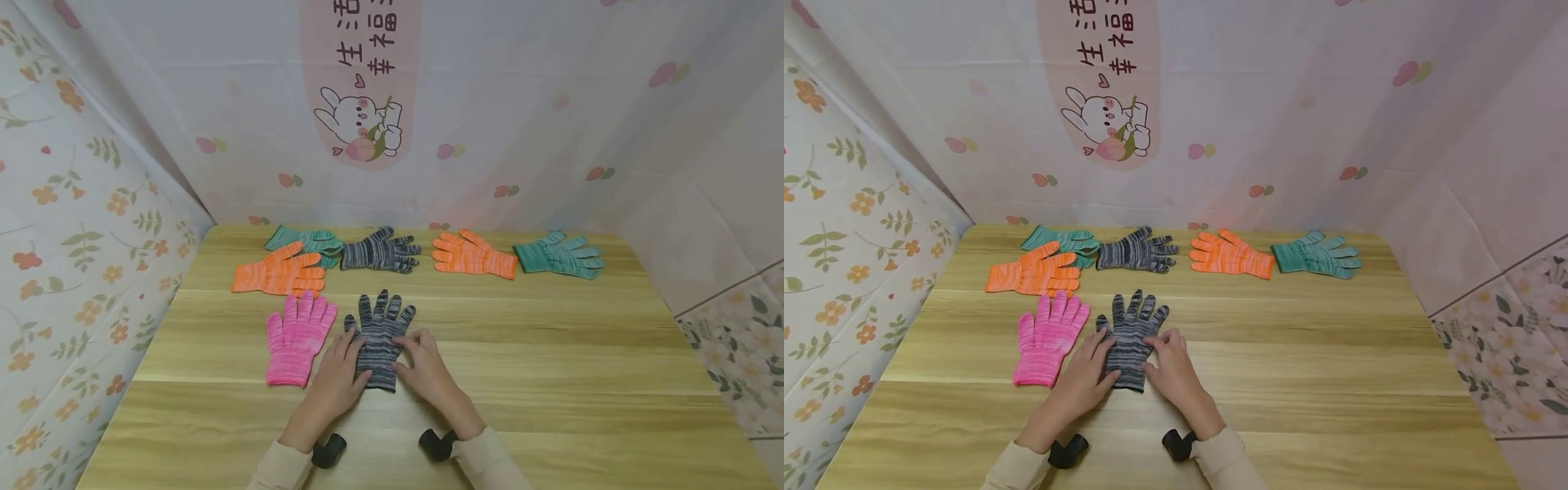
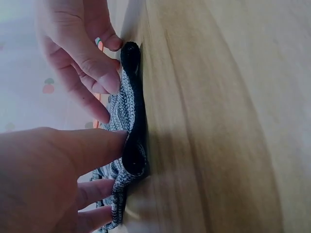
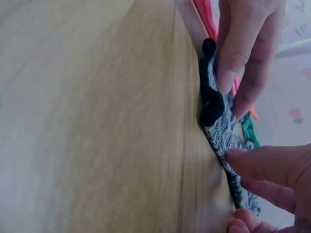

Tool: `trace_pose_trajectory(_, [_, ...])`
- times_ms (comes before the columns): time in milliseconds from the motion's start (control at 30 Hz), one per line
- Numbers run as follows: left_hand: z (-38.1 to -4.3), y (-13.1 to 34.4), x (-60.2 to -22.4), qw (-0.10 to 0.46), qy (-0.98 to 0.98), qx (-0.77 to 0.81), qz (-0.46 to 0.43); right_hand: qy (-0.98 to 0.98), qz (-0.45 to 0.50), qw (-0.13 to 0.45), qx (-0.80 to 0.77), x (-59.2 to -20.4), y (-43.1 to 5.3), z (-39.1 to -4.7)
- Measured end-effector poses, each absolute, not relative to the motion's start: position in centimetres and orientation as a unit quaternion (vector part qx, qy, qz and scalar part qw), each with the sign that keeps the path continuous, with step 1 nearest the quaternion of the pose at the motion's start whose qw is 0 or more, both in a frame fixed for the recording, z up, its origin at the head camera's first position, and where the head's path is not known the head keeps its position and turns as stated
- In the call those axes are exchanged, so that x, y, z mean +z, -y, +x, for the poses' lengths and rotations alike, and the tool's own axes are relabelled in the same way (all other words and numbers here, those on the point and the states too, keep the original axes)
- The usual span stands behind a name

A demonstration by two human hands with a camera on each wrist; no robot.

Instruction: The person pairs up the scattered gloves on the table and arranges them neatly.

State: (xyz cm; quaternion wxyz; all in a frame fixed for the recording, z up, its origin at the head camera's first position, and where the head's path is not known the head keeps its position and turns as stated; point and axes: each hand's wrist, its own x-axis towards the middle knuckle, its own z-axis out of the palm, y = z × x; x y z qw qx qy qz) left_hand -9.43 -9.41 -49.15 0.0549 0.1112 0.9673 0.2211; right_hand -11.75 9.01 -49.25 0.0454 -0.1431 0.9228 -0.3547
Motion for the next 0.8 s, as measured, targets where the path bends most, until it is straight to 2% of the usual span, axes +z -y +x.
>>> trace_pose_trajectory(800, [-9.98, 8.80, -48.24, 0.067, -0.972, 0.209, 0.083, -0.922, -0.131, 0.055, -0.360, -49.24, -9.17, -12.64])
